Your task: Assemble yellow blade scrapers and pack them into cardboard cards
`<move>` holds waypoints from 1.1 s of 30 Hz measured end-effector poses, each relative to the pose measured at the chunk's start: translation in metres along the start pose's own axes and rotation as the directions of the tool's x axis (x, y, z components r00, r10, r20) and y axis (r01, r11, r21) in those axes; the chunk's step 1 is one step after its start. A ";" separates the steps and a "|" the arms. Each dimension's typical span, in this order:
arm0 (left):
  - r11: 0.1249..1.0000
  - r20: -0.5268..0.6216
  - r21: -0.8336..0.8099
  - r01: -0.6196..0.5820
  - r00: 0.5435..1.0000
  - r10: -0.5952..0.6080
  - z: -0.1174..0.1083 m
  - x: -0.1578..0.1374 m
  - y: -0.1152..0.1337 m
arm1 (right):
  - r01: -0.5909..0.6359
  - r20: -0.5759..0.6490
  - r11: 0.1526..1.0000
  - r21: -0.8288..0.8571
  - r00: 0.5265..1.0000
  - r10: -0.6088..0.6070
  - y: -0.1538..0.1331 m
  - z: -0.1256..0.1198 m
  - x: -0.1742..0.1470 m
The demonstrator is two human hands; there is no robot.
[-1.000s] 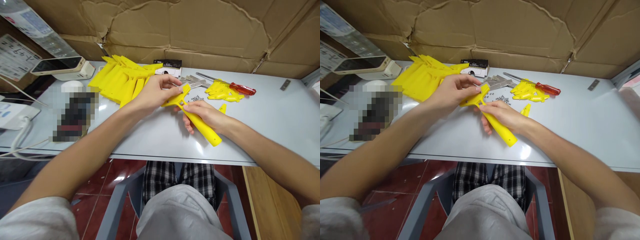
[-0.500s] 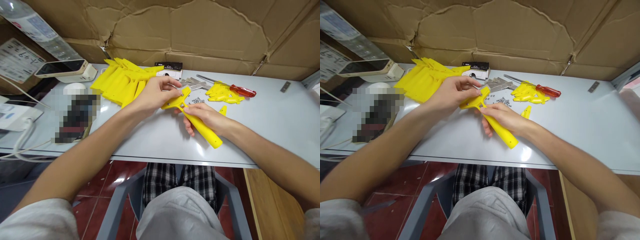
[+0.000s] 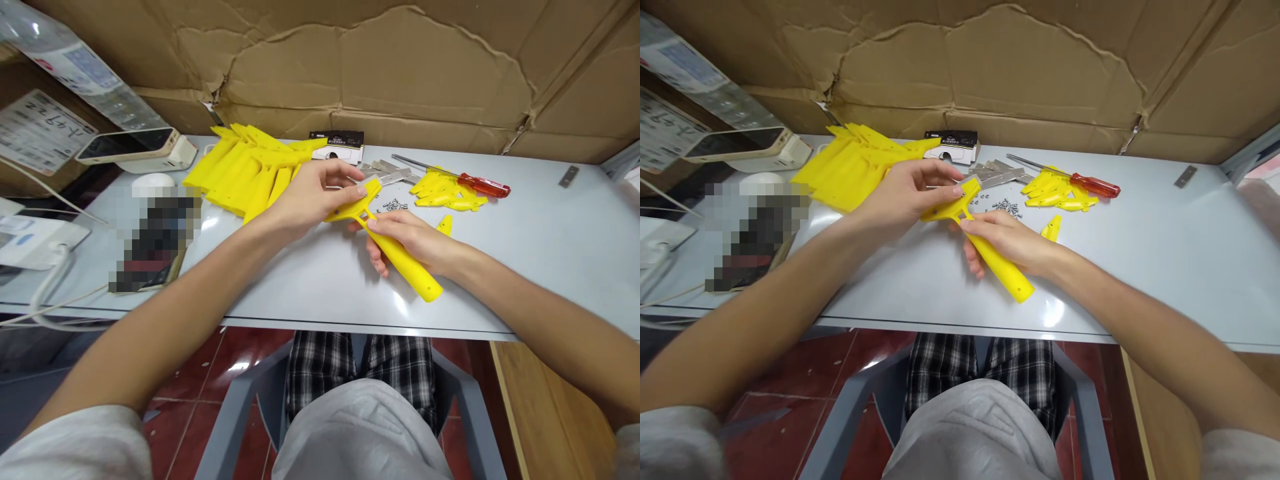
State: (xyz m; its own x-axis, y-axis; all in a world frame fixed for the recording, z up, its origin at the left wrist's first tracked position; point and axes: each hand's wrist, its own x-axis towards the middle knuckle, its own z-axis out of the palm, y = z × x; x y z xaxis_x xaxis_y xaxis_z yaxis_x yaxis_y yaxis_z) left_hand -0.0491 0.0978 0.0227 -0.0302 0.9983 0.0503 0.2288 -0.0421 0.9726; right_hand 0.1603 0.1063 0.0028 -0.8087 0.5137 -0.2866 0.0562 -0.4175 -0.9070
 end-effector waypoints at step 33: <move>0.959 -0.136 0.230 -0.168 0.970 0.202 -0.014 0.000 0.021 | 0.010 -0.127 0.990 0.141 0.992 0.008 -0.003 -0.011 0.002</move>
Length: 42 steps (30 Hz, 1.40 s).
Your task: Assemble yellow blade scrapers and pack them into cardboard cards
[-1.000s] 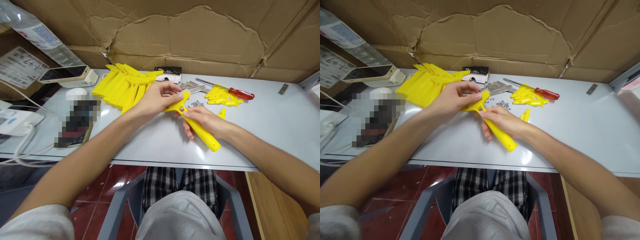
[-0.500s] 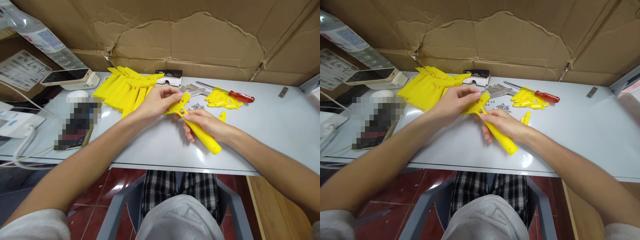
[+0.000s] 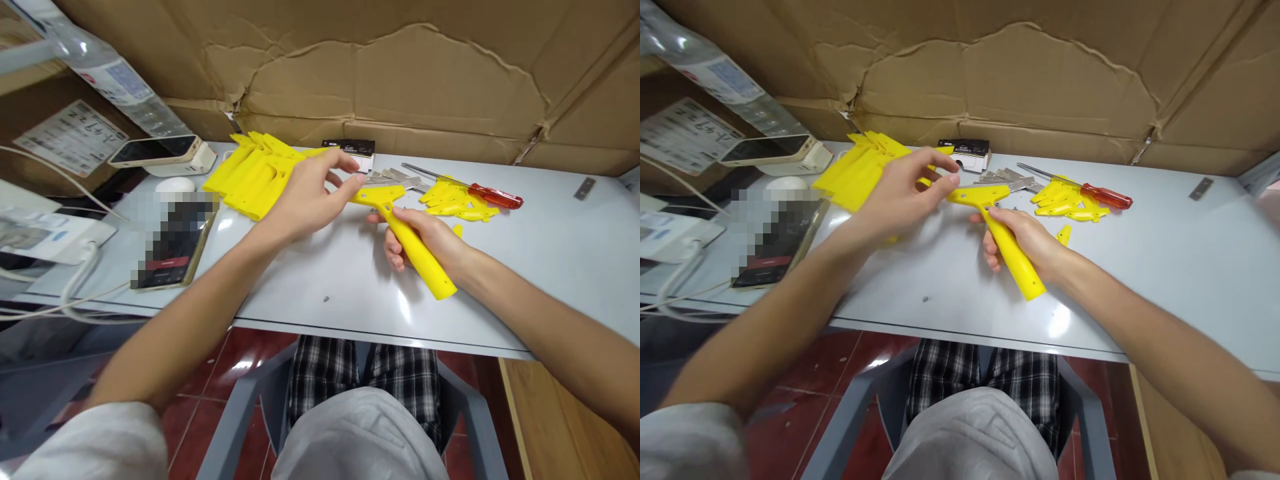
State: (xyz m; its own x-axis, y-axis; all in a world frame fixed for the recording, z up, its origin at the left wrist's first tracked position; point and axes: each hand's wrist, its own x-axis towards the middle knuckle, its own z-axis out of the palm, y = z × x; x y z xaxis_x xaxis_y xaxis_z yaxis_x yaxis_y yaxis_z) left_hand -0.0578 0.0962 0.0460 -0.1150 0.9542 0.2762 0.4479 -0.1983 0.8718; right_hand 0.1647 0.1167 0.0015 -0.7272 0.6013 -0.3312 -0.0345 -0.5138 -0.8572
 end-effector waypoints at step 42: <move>0.967 0.232 0.183 -0.176 0.964 0.132 0.042 0.036 0.019 | -0.087 -0.015 0.993 -0.076 0.996 0.086 -0.007 0.012 0.001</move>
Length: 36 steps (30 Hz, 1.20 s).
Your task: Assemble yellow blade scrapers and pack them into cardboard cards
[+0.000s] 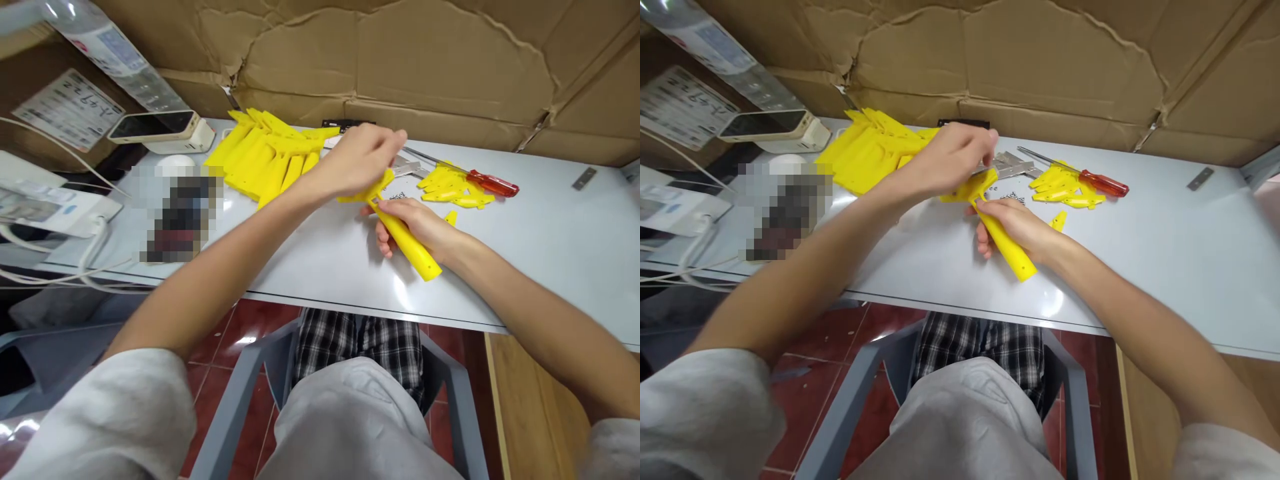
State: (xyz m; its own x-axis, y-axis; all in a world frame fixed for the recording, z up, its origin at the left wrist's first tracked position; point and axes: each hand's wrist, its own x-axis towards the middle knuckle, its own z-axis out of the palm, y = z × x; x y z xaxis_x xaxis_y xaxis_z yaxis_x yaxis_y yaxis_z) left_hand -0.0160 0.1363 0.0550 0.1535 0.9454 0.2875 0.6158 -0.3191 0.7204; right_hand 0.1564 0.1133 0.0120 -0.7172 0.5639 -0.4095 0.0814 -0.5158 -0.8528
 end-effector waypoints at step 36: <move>0.876 -0.047 -0.464 -0.130 0.991 0.123 -0.008 -0.003 -0.038 | 0.048 0.062 0.998 0.045 0.997 -0.051 0.004 -0.010 0.002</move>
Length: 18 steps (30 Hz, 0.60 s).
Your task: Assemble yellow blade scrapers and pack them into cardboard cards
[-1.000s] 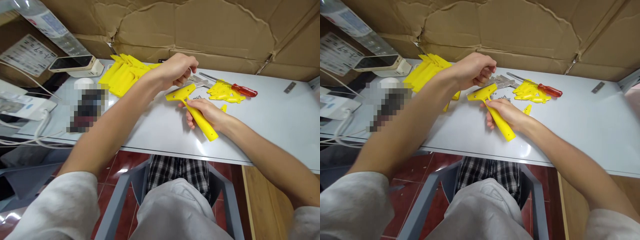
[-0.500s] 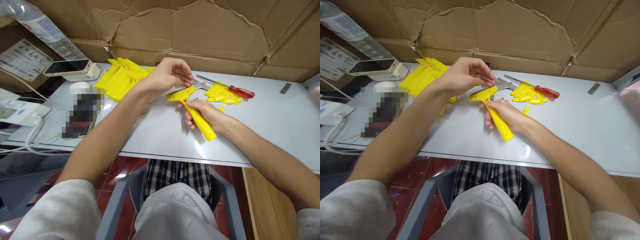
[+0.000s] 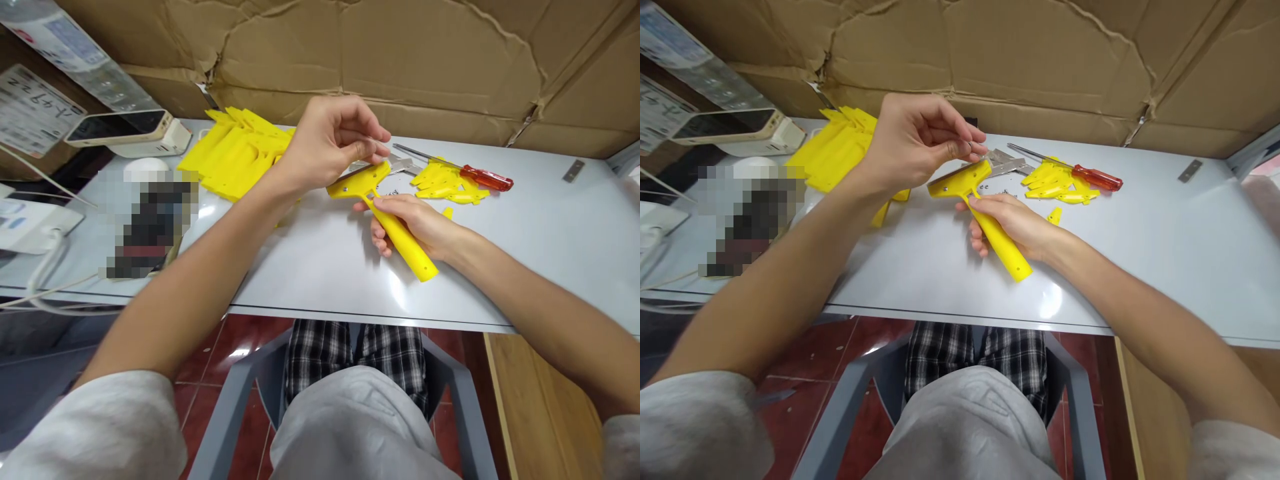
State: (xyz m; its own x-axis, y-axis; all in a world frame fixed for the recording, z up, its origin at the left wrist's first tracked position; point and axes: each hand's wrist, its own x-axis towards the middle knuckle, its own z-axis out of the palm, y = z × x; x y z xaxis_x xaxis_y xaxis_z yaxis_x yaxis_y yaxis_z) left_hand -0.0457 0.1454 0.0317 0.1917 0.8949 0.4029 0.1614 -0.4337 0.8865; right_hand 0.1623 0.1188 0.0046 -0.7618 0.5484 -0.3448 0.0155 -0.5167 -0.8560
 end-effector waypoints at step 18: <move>0.991 0.149 0.126 -0.053 0.988 0.034 -0.005 -0.008 0.002 | 0.028 0.010 1.000 -0.002 1.000 -0.028 0.002 -0.001 0.000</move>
State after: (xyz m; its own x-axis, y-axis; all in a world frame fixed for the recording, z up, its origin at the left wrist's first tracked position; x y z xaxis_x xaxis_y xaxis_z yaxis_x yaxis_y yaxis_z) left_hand -0.0520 0.1385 0.0314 0.3391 0.8539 0.3947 0.2717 -0.4906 0.8280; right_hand 0.1630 0.1180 0.0024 -0.7683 0.5563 -0.3167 -0.0047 -0.4997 -0.8662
